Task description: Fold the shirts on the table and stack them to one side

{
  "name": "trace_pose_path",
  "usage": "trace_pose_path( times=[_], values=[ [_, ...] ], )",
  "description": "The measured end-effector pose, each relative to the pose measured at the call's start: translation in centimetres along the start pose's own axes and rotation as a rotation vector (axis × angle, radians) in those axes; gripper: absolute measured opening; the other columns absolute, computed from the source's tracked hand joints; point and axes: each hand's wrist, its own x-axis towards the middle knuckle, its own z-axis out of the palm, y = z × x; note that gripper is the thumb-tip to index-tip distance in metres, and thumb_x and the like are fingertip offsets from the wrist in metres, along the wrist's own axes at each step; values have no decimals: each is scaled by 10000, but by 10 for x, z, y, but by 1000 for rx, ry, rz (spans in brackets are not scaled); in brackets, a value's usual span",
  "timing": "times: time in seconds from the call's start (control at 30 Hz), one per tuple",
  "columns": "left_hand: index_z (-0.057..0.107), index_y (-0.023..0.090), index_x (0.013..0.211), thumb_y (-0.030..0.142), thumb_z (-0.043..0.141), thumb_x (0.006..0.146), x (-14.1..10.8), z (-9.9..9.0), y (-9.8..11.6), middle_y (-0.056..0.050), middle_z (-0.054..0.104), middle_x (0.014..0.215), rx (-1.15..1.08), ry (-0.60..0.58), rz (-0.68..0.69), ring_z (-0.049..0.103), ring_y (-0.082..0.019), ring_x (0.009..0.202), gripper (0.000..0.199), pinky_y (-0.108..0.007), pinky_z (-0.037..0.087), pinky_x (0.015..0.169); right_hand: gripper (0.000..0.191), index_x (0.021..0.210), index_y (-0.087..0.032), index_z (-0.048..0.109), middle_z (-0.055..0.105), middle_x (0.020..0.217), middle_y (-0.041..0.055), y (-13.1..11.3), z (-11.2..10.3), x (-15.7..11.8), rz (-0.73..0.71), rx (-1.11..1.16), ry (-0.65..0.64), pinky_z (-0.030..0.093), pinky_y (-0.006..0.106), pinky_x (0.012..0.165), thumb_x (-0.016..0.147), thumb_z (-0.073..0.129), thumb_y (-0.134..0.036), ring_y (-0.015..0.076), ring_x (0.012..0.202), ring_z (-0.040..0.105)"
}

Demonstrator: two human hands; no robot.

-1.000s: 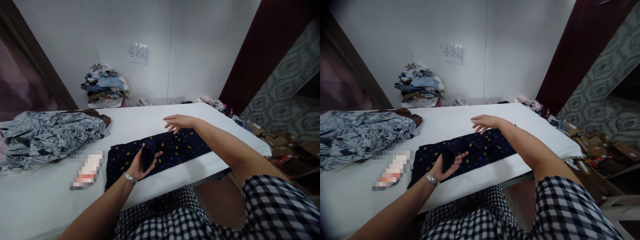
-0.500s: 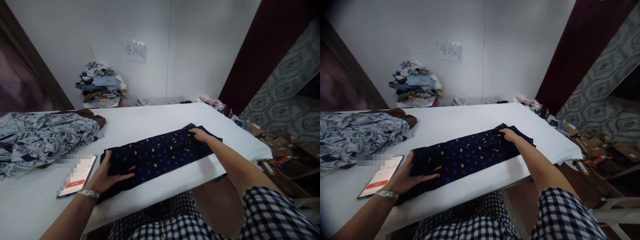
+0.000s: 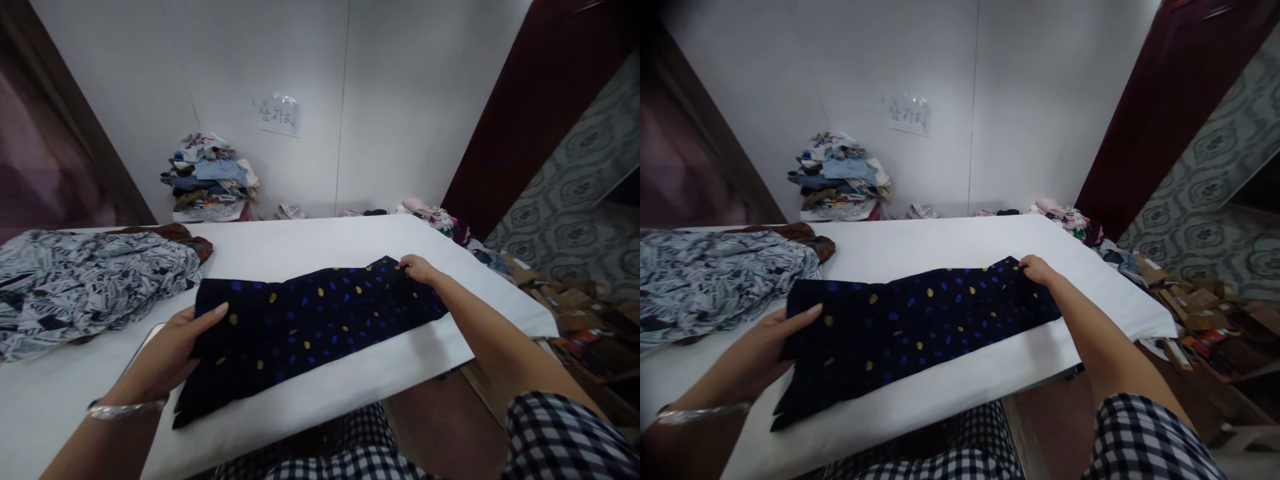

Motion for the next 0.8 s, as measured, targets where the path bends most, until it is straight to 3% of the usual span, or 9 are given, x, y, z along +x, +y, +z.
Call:
trace_pose_path(
  times=[0.1,0.17,0.37,0.47,0.57,0.7,0.8],
  values=[
    [680,187,784,378,822,522,0,-1,16,-32,738,796,-104,-129,-51,687,-195,692,354,-284,584,634,311,828,-187,685,686,750,18,8,-10,-2,61,46,20,449,238,669,676,430,-93,172,737,609],
    [679,162,779,288,814,555,8,-1,18,-41,738,797,-165,-159,-98,684,-167,698,290,-243,578,658,293,813,-189,679,675,720,10,11,-15,0,80,71,36,438,234,635,668,441,-99,165,706,597],
    [656,127,799,137,724,646,56,-19,-10,-59,720,721,-154,-90,-173,675,-161,614,168,-261,577,597,293,944,-198,689,698,776,5,5,-12,32,77,132,66,465,230,631,727,495,-162,153,693,615],
    [632,109,766,139,681,683,84,-26,-36,-65,705,664,-33,-45,-336,672,-187,597,101,-289,569,593,323,1070,-182,670,715,947,56,-7,3,53,76,118,118,493,290,775,785,526,-230,198,845,643],
    [596,134,729,210,627,754,102,-26,-56,-49,678,593,165,38,-440,659,-219,562,87,-329,551,569,377,1169,-170,636,652,1188,103,-25,23,64,46,87,181,419,369,980,810,538,-234,253,1110,574],
    [607,156,777,273,617,762,110,-25,-66,-23,675,588,362,124,-356,659,-223,591,118,-323,534,595,387,1241,-190,594,575,1314,85,-43,51,53,-50,65,221,317,351,1089,888,462,-278,219,1256,471],
    [637,157,808,305,609,743,116,-29,-71,-38,700,641,475,131,-252,667,-236,650,164,-324,520,634,422,1291,-224,554,499,1401,71,-46,76,36,-85,29,122,270,404,1116,909,451,-373,229,1332,392]
  ],
)
